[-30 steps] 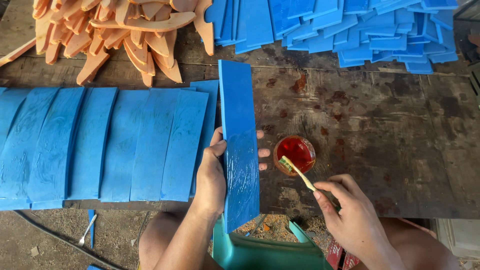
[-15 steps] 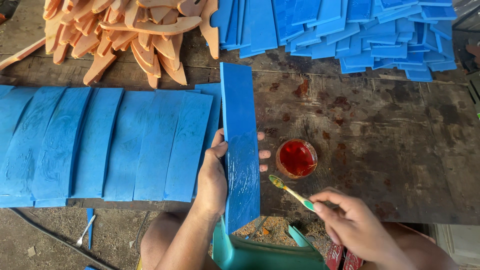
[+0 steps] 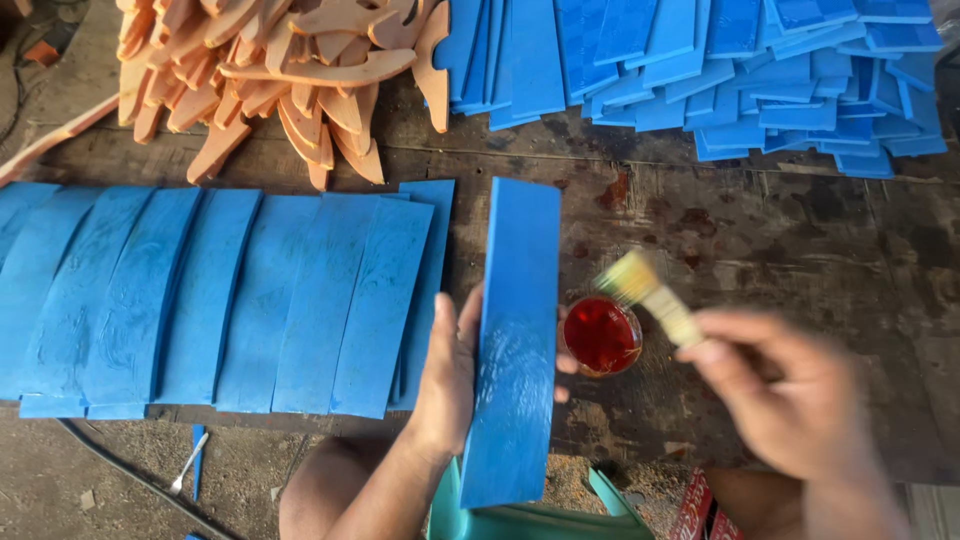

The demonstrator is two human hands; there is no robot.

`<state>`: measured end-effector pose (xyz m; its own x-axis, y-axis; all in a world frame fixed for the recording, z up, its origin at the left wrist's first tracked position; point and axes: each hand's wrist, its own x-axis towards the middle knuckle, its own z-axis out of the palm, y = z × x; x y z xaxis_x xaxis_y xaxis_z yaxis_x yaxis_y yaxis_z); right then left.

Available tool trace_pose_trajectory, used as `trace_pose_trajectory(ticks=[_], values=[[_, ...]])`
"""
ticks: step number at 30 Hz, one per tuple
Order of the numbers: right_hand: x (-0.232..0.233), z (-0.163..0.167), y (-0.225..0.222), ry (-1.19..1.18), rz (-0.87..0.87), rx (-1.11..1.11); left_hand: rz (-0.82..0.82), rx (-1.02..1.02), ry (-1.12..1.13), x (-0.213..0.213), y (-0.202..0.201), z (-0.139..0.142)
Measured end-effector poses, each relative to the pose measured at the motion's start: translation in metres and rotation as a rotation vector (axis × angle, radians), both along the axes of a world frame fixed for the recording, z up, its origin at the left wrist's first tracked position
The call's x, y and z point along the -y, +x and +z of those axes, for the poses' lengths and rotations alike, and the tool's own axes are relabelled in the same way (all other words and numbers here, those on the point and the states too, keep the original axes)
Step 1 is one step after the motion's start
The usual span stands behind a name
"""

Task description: The person repeatedly picks up blue-painted wooden pieces from a stack, dips a toothbrush into a small container of reddish liquid, and brushes the liquid onto each piece. After coating, the person places the treated piece back on the stack and repeats the process with the next piece.

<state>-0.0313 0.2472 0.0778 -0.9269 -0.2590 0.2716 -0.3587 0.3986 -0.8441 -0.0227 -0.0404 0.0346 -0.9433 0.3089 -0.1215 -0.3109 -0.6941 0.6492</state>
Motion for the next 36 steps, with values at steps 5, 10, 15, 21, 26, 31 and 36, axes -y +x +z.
trace_pose_trajectory(ticks=[5,10,15,21,26,31,36], values=[[0.018,-0.039,-0.009,0.072,0.196,-0.087,-0.178,-0.007,0.012,-0.02,0.009,-0.017],[0.003,-0.027,-0.042,0.234,-0.031,-0.298,-0.265,-0.041,0.025,-0.029,0.019,-0.023],[0.005,-0.03,-0.017,0.206,0.283,-0.331,-0.216,-0.049,0.053,-0.03,0.014,-0.023],[-0.016,-0.038,-0.029,0.138,0.28,-0.212,-0.276,-0.069,0.017,-0.03,0.018,-0.027],[-0.023,-0.029,-0.043,0.198,0.058,-0.325,-0.341,-0.146,-0.027,-0.033,0.024,-0.026],[-0.016,-0.03,-0.02,0.224,0.408,-0.19,-0.263,-0.083,0.013,-0.031,0.02,-0.027],[-0.035,-0.022,-0.026,0.241,0.2,-0.269,-0.277,-0.134,0.076,-0.033,0.019,-0.026]])
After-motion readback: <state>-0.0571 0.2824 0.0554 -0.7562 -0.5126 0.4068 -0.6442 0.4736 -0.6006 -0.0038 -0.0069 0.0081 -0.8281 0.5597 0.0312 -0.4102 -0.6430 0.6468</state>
